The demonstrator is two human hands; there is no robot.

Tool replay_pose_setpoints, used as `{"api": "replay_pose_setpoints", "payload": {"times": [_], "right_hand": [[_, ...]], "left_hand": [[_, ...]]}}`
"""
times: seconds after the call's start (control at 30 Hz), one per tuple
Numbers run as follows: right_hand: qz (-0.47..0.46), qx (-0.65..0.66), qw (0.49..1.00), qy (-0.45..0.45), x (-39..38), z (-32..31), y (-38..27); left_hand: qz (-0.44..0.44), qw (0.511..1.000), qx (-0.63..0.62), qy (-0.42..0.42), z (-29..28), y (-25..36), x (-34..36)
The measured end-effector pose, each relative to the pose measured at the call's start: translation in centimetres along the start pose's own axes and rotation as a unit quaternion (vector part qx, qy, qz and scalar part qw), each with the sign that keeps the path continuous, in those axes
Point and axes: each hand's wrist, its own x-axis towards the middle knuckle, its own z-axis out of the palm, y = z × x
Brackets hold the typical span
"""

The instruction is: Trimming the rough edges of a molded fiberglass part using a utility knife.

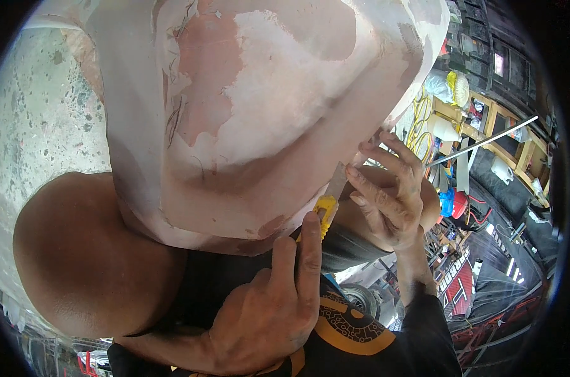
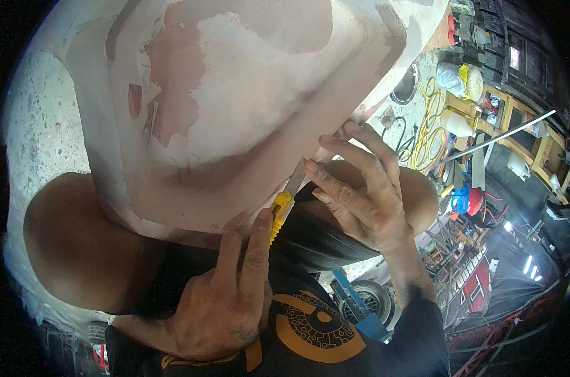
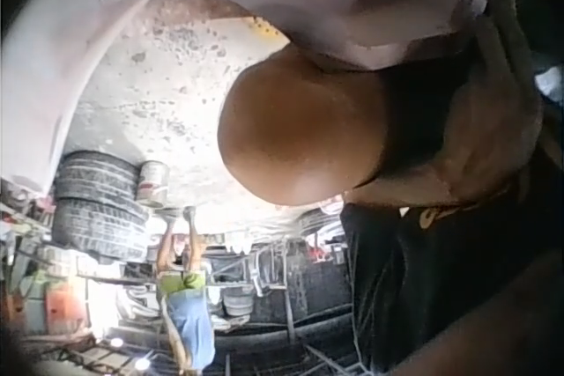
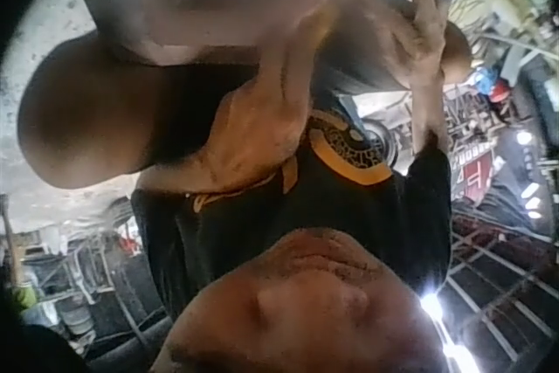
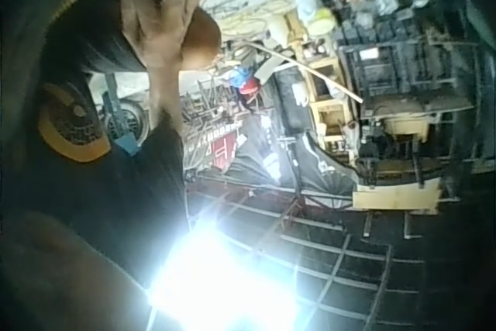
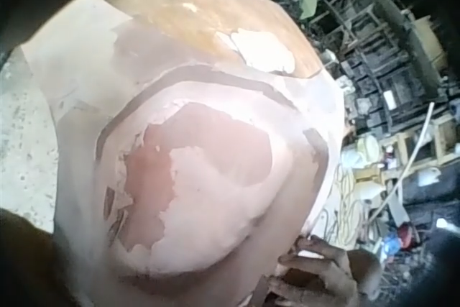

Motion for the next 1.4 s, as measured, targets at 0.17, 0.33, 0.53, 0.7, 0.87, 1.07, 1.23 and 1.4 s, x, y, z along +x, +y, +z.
{"api": "replay_pose_setpoints", "payload": {"times": [0.17,0.33,0.53,0.7,0.87,1.07,1.23,1.4], "right_hand": [[-0.009,0.030,0.999,0.000,-0.1,0.5,0.2],[-0.006,0.026,1.000,-0.012,-0.1,0.2,-0.1],[-0.021,0.023,0.999,-0.013,0.0,0.3,-0.1],[-0.027,0.015,0.999,-0.012,0.0,0.7,-0.3],[-0.034,0.026,0.999,-0.015,0.0,0.8,-0.5],[-0.038,0.020,0.999,-0.016,-0.1,0.5,-0.7],[-0.036,0.031,0.999,-0.015,-0.4,1.0,-0.9],[-0.026,0.041,0.999,-0.017,-0.5,0.9,-1.2]], "left_hand": [[-0.001,1.000,-0.026,0.003,-0.3,0.0,-0.1],[-0.025,1.000,0.007,-0.006,-0.4,0.5,-0.4],[-0.019,1.000,0.025,-0.003,-0.2,0.2,-0.4],[-0.010,1.000,0.018,0.013,0.5,-0.5,-1.5],[-0.023,1.000,0.003,0.006,0.5,-0.4,-2.0],[-0.010,0.999,0.034,0.035,0.5,-0.2,-2.3],[0.002,0.999,0.033,0.032,0.3,-0.4,-2.7],[-0.010,0.999,0.043,0.023,0.6,-0.3,-3.2]]}}
